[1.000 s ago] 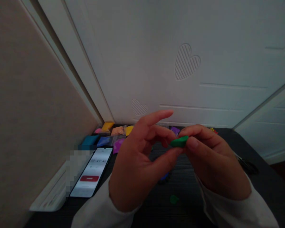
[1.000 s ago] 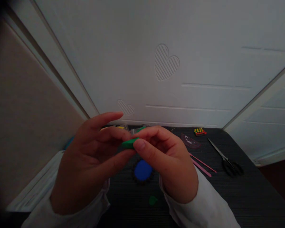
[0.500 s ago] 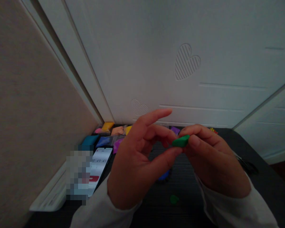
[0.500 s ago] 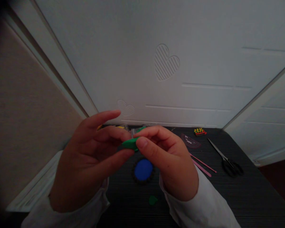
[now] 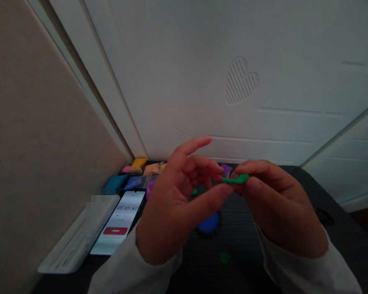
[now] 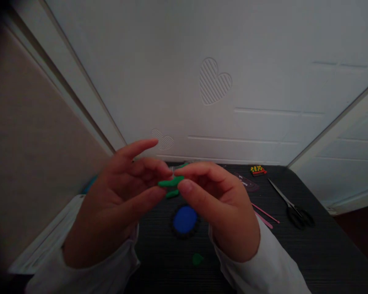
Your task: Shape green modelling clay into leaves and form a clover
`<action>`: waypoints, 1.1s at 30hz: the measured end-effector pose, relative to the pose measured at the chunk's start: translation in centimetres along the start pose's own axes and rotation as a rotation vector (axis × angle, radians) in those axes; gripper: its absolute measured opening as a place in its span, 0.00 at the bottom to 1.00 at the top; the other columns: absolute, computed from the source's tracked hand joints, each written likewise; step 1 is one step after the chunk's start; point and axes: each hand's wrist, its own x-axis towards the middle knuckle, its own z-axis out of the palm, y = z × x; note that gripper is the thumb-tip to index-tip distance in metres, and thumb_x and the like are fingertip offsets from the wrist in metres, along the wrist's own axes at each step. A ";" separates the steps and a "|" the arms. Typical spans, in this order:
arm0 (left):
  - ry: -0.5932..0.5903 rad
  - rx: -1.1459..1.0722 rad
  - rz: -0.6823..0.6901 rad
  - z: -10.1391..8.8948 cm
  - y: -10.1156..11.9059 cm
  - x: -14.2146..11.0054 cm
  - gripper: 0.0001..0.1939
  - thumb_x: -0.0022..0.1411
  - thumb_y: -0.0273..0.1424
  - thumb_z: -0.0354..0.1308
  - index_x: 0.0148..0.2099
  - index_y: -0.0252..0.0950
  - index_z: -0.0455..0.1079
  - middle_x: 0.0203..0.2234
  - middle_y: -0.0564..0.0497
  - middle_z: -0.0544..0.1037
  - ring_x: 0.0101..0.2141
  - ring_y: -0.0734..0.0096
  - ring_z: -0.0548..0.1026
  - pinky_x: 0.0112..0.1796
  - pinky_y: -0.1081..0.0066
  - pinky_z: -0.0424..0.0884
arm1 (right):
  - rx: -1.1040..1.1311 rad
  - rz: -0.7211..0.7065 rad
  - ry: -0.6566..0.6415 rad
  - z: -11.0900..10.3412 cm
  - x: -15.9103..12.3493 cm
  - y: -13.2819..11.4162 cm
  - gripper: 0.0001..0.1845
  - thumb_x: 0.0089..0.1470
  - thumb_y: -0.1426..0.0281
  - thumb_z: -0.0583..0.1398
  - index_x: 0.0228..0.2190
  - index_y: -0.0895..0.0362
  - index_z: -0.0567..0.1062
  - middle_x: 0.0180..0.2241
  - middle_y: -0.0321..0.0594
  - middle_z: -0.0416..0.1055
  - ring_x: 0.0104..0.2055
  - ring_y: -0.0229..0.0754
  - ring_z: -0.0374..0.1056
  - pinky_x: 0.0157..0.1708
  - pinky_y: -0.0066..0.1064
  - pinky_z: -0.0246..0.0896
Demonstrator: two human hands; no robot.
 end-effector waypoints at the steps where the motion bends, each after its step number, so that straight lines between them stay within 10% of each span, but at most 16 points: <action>1: -0.007 -0.046 -0.048 0.0 0.1 0.1 0.26 0.49 0.25 0.59 0.50 0.42 0.58 0.29 0.54 0.71 0.31 0.73 0.70 0.34 0.72 0.67 | -0.054 -0.050 0.003 0.0 0.0 0.0 0.08 0.48 0.74 0.58 0.32 0.51 0.73 0.31 0.31 0.71 0.35 0.31 0.66 0.36 0.21 0.63; 7: -0.020 -0.208 -0.173 -0.1 0.4 0.4 0.20 0.51 0.29 0.56 0.48 0.38 0.61 0.24 0.54 0.72 0.27 0.73 0.70 0.31 0.71 0.67 | -0.409 -0.296 0.035 0.3 0.0 -0.1 0.12 0.47 0.77 0.57 0.35 0.51 0.73 0.33 0.35 0.70 0.36 0.35 0.66 0.35 0.28 0.63; 33: 0.189 -0.028 -0.087 0.2 0.6 0.4 0.22 0.45 0.21 0.59 0.44 0.39 0.63 0.25 0.55 0.72 0.27 0.77 0.71 0.27 0.78 0.68 | -0.893 -0.521 0.039 -0.4 0.1 0.3 0.16 0.42 0.79 0.60 0.35 0.52 0.72 0.34 0.37 0.69 0.38 0.40 0.64 0.37 0.33 0.60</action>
